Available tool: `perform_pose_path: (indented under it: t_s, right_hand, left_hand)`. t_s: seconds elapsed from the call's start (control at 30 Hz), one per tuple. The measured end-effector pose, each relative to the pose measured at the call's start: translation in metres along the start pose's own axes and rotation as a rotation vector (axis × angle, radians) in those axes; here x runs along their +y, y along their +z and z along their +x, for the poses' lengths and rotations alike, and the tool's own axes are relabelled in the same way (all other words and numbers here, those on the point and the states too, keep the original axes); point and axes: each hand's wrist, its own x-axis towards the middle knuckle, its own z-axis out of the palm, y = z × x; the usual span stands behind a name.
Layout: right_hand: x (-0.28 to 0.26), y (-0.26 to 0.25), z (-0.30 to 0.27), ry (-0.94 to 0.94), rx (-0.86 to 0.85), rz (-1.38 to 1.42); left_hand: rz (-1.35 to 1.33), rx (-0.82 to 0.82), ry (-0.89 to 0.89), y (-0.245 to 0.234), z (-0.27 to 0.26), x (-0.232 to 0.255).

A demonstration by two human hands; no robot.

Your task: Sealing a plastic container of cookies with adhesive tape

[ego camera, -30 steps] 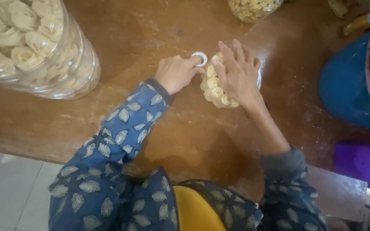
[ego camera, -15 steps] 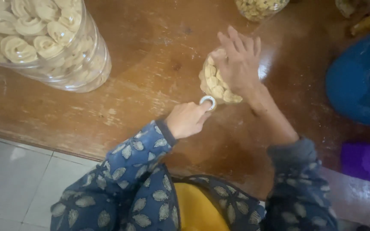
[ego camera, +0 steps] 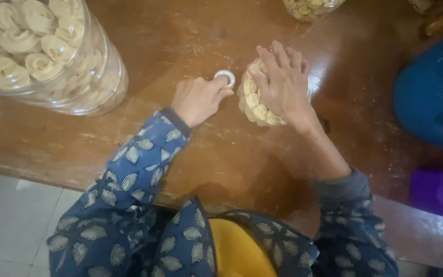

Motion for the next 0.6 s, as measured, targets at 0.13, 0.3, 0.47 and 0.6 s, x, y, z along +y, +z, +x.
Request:
perform_pose_path:
  t_s: [0.13, 0.3, 0.47, 0.6]
  right_hand:
    - [0.002, 0.001, 0.001, -0.017, 0.002, -0.004]
    - [0.007, 0.006, 0.002, -0.044, 0.023, -0.046]
    - [0.006, 0.005, 0.001, -0.052, 0.038, -0.040]
    - [0.019, 0.010, -0.002, -0.382, 0.066, 0.075]
  left_hand:
    - [0.019, -0.024, -0.028, 0.000, 0.010, 0.003]
    - [-0.026, -0.069, -0.003, -0.002, 0.019, 0.006]
    - [-0.134, -0.046, -0.064, 0.004, 0.019, 0.012]
    - [-0.160, -0.050, 0.027, 0.002, -0.017, 0.025]
